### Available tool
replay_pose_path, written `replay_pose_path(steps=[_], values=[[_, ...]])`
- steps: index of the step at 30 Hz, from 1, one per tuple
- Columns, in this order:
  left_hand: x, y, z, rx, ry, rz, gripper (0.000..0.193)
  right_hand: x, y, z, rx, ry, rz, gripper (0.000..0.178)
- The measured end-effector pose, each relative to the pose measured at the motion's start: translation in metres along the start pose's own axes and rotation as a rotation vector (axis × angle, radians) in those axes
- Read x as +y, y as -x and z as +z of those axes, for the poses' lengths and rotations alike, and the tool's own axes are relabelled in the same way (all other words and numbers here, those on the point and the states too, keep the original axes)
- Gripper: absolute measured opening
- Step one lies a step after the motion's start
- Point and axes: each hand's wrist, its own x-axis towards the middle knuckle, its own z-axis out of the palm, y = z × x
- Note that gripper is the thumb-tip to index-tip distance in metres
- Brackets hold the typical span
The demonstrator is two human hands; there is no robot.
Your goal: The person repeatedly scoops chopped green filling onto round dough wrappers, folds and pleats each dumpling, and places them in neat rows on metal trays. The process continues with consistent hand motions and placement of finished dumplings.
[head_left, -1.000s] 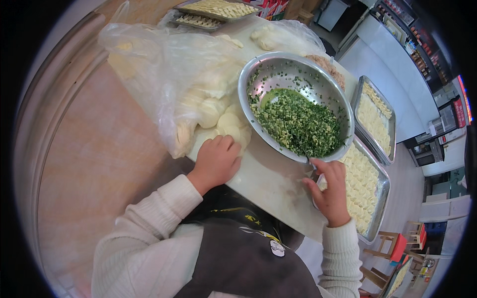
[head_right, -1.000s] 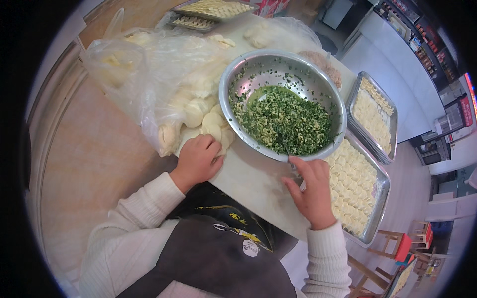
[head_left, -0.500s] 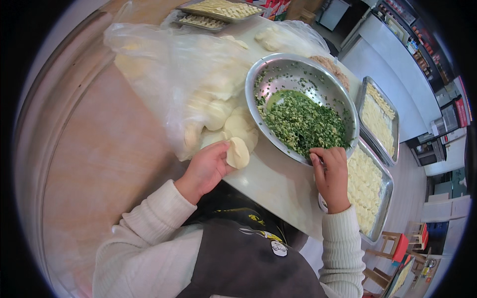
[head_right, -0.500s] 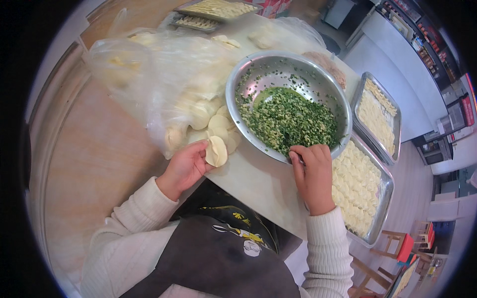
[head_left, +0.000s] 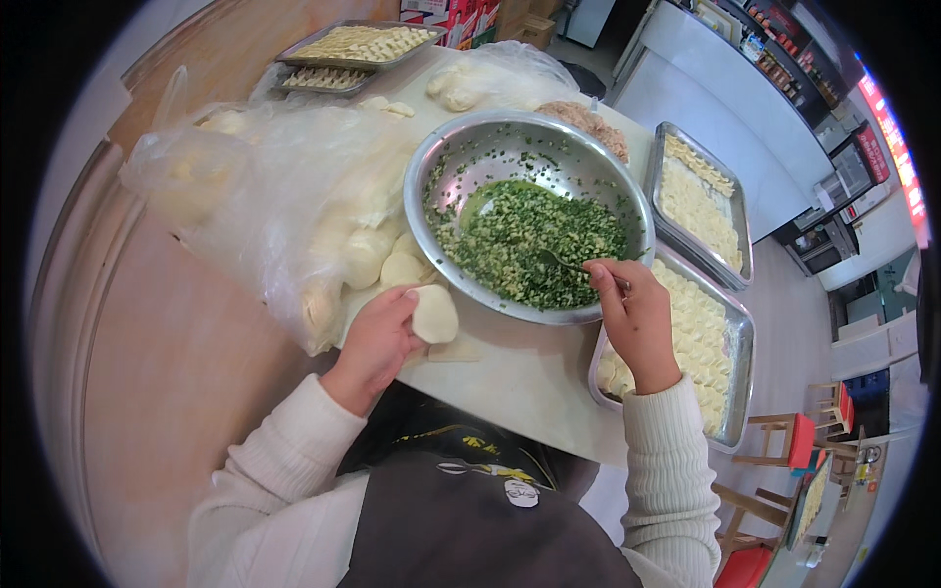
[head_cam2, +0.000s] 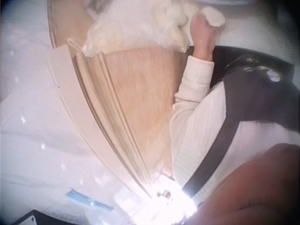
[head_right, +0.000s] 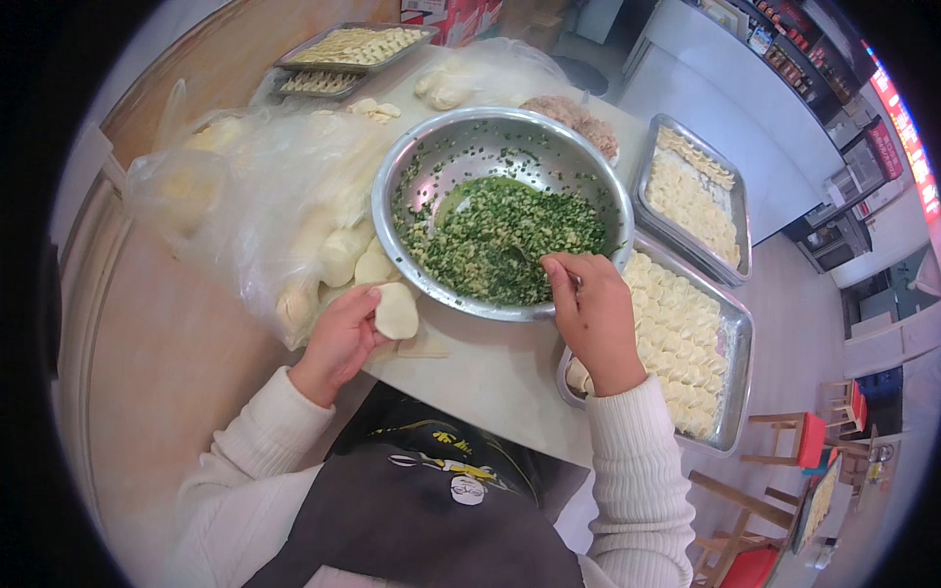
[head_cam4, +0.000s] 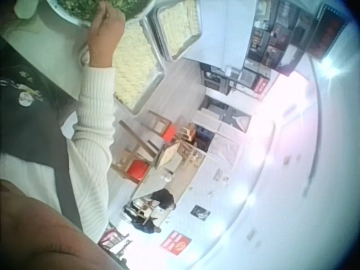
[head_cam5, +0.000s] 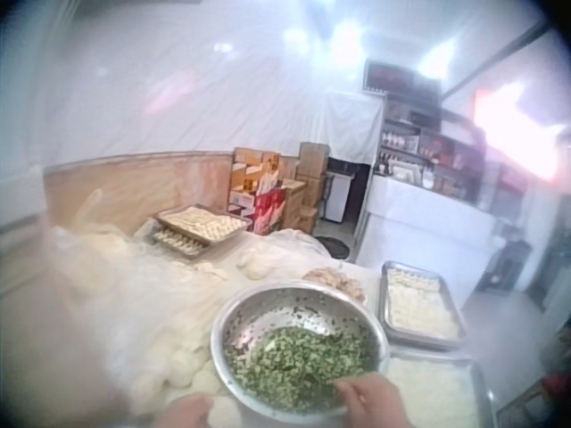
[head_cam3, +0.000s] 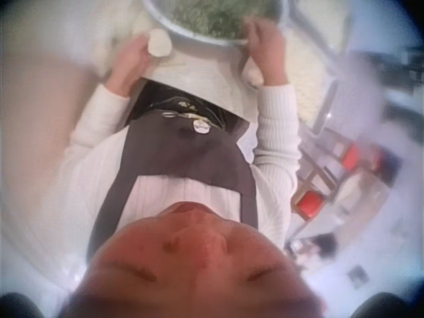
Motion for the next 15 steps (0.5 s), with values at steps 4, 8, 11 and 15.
replay_pose_path(steps=[4, 8, 11, 15], values=[[0.005, 0.007, -0.006, -0.089, 0.187, -0.085, 0.036, 0.000, -0.014, 0.005, -0.057, 0.046, -0.061, 0.013], [0.012, 0.020, -0.005, -0.088, 0.191, -0.101, 0.033, -0.010, -0.015, 0.006, -0.173, 0.084, -0.123, 0.011], [0.017, 0.021, -0.003, -0.052, 0.034, 0.041, 0.028, -0.022, -0.004, -0.012, -0.228, 0.077, -0.106, 0.012], [0.028, 0.015, -0.001, -0.112, 0.019, 0.164, 0.031, -0.035, 0.010, -0.024, -0.171, -0.036, -0.049, 0.016]])
